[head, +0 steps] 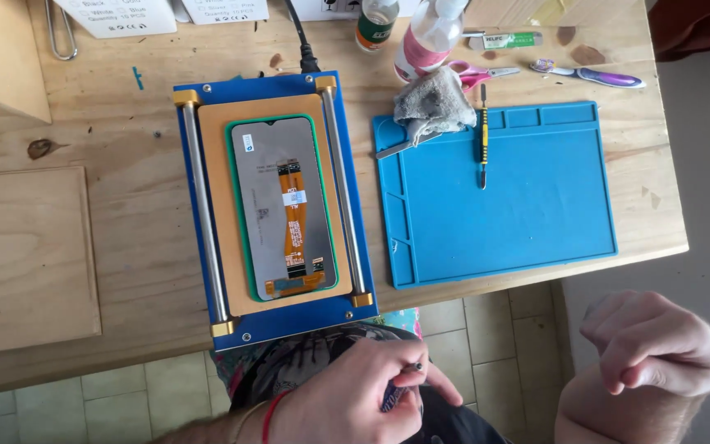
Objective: A person uses a screen separator machine and a thin wire to separate the glass from an LCD screen, then applies tape to the component.
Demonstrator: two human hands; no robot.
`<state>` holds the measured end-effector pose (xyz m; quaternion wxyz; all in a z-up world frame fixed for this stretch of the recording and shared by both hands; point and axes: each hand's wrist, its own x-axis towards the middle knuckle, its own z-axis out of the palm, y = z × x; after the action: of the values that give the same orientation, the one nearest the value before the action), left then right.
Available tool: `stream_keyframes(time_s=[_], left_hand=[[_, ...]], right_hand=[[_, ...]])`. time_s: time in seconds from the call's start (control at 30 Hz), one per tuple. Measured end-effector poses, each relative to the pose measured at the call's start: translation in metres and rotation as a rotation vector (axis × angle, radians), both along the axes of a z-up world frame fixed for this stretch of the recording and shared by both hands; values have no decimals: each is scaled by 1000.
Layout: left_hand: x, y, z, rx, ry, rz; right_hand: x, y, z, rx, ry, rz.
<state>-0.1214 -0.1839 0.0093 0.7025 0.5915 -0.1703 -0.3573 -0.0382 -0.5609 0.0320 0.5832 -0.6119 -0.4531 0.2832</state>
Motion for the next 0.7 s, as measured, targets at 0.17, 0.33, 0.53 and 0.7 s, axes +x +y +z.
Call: stream_keyframes(time_s=[0.17, 0.33, 0.53, 0.7], left_hand=[[-5, -19, -30, 16, 125, -290], [-20, -23, -59, -195, 157, -270], [-15, -17, -38, 20, 234, -80], [-5, -21, -22, -8, 181, 95]], right_hand=[[12, -10, -3, -220, -75, -4], [71, -7, -33, -648, 4, 56], [176, -22, -65, -1192, 144, -112], [222, 53, -74, -905, -705, -582]])
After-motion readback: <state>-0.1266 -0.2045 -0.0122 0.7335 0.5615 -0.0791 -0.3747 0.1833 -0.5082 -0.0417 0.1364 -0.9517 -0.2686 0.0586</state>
